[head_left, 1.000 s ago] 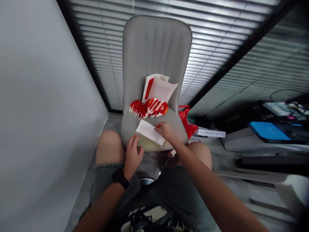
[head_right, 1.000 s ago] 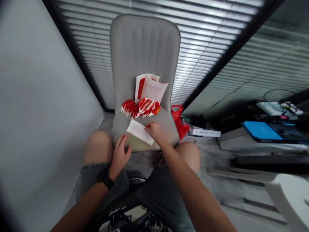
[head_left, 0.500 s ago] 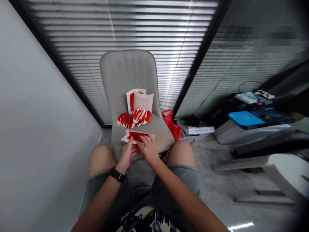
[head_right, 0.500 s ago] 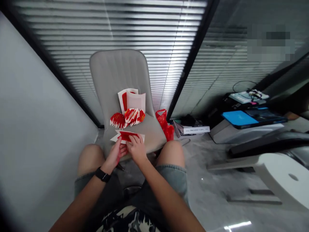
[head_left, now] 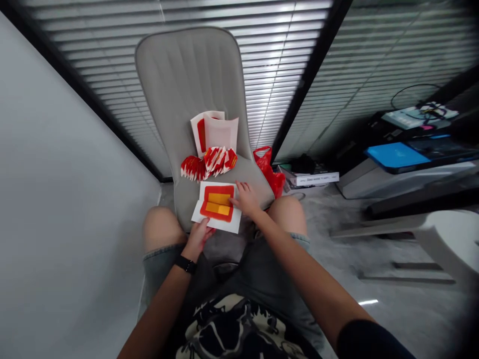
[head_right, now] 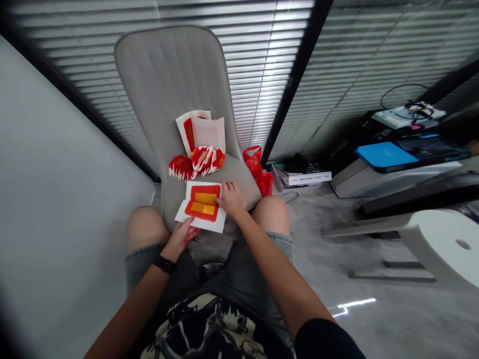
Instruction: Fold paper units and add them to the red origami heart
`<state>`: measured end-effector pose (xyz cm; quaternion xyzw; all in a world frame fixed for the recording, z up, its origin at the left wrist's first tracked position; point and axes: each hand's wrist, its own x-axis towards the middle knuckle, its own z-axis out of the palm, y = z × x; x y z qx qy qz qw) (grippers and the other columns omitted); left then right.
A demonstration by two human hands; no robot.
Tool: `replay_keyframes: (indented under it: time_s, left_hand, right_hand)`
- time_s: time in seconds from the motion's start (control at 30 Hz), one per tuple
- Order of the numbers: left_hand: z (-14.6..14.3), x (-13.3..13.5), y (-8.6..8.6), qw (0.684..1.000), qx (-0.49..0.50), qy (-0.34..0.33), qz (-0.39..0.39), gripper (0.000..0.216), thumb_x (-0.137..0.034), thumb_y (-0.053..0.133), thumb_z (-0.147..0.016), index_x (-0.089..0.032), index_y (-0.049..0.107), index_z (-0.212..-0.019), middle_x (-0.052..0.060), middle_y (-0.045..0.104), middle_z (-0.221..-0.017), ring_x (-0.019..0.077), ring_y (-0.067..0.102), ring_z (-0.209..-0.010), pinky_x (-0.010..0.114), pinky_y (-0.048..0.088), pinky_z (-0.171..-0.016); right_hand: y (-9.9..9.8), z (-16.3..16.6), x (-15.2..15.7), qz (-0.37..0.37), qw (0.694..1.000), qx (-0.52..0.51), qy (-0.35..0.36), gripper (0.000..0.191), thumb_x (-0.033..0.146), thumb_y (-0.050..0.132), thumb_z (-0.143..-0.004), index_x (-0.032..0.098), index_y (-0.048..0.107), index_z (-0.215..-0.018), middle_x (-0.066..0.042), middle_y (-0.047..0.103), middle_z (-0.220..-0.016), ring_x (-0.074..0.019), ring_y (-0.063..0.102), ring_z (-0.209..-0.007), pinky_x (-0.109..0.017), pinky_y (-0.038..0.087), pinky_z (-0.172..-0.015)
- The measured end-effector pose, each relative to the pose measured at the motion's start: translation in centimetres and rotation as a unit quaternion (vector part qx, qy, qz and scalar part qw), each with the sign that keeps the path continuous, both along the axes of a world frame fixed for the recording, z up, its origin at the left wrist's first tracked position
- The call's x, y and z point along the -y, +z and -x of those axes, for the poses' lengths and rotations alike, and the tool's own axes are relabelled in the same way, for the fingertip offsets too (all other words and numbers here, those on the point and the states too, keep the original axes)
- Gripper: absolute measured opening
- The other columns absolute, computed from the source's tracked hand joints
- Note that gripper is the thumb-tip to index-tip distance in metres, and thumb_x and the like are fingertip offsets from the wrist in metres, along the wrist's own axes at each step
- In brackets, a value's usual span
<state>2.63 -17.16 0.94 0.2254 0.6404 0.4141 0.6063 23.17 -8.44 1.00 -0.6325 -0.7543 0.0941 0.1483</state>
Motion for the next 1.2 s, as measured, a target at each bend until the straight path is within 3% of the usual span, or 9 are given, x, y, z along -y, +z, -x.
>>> replay_keyframes:
  time_s: [0.17,0.23,0.3,0.43,0.53,0.73,0.87,0.97,1.2]
  left_hand:
    - [1.4,1.8,0.9,0.982,-0.183,-0.029,-0.033,0.04,-0.025,0.069,-0.085,-0.012,0.062,-0.122,0.016,0.071,-0.11,0.0302,0.07,-0.102,0.04,0.058,-0.084]
    - [1.9,2.1,2.2,0.91,-0.392,-0.043,-0.125,0.064,-0.026,0.072,-0.082,-0.011,0.05,-0.14,0.021,0.063,-0.127,0.0371,0.06,-0.121,0.05,0.051,-0.099]
    - [2.2,1.7,3.4,0.792,-0.56,-0.084,-0.23,0.072,-0.029,0.068,-0.086,-0.012,0.04,-0.15,0.023,0.053,-0.14,0.0402,0.051,-0.131,0.056,0.042,-0.108]
    - [2.6,-1.3,3.5,0.647,-0.581,-0.29,-0.4,0.051,-0.026,0.054,-0.096,-0.018,0.048,-0.146,0.017,0.051,-0.145,0.0316,0.047,-0.135,0.048,0.04,-0.113]
    - [3.2,-3.2,1.8,0.586,-0.563,-0.392,-0.431,0.041,-0.027,0.054,-0.097,-0.019,0.056,-0.137,0.014,0.057,-0.14,0.03,0.051,-0.131,0.049,0.04,-0.113]
    - [3.6,-2.1,0.1,0.585,-0.572,-0.395,-0.418,0.038,-0.03,0.056,-0.096,-0.019,0.058,-0.132,0.013,0.06,-0.137,0.029,0.056,-0.125,0.049,0.04,-0.114]
    - [3.4,-0.9,0.0,0.576,-0.583,-0.413,-0.397,0.041,-0.029,0.058,-0.094,-0.016,0.059,-0.133,0.017,0.055,-0.143,0.0322,0.052,-0.131,0.049,0.044,-0.11]
    - [3.2,-0.6,-0.5,0.564,-0.594,-0.417,-0.393,0.047,-0.029,0.057,-0.095,-0.014,0.055,-0.139,0.018,0.05,-0.15,0.0337,0.046,-0.139,0.05,0.04,-0.114]
    - [1.6,-1.2,-1.3,0.56,-0.627,-0.382,-0.383,0.055,-0.035,0.05,-0.099,-0.011,0.047,-0.149,0.02,0.042,-0.158,0.0341,0.036,-0.148,0.052,0.034,-0.118]
  right_hand:
    - [-2.6,0.4,-1.1,-0.009,0.998,0.04,0.046,0.059,0.044,0.057,-0.097,0.014,0.051,-0.148,-0.023,0.042,-0.156,-0.0361,0.037,-0.145,-0.05,0.029,-0.119]
    - [-3.6,0.2,-0.9,-0.041,0.996,0.044,0.068,0.054,0.045,0.051,-0.101,0.017,0.053,-0.147,-0.021,0.042,-0.157,-0.0348,0.039,-0.144,-0.051,0.029,-0.12]
    - [-4.2,0.0,-0.9,-0.066,0.991,0.046,0.107,0.049,0.045,0.047,-0.102,0.02,0.057,-0.144,-0.018,0.044,-0.155,-0.0329,0.042,-0.143,-0.051,0.03,-0.12]
    - [-4.1,-0.2,-1.7,-0.097,0.979,0.048,0.174,0.043,0.041,0.049,-0.103,0.022,0.063,-0.139,-0.016,0.047,-0.154,-0.0299,0.044,-0.142,-0.05,0.031,-0.122]
    - [-2.9,-0.2,-2.3,-0.119,0.973,0.049,0.193,0.039,0.037,0.052,-0.102,0.02,0.066,-0.134,-0.016,0.048,-0.153,-0.03,0.043,-0.142,-0.052,0.031,-0.122]
    - [-0.6,-0.6,0.2,-0.141,0.984,0.003,0.106,0.037,0.013,0.049,-0.099,0.018,0.065,-0.131,-0.017,0.054,-0.146,-0.029,0.048,-0.137,-0.056,0.034,-0.119]
    - [-0.8,-0.6,4.6,-0.1,0.987,-0.047,0.119,0.036,0.021,0.047,-0.101,0.016,0.064,-0.133,-0.017,0.061,-0.137,-0.0276,0.055,-0.128,-0.049,0.046,-0.111]
    - [-1.6,-0.4,7.0,-0.078,0.986,-0.018,0.148,0.038,0.028,0.052,-0.101,0.014,0.063,-0.135,-0.018,0.057,-0.142,-0.0292,0.053,-0.133,-0.049,0.043,-0.115]
    - [-2.7,0.3,6.4,-0.074,0.982,0.029,0.172,0.053,0.037,0.062,-0.096,0.015,0.056,-0.144,-0.02,0.046,-0.154,-0.0319,0.042,-0.145,-0.053,0.036,-0.121]
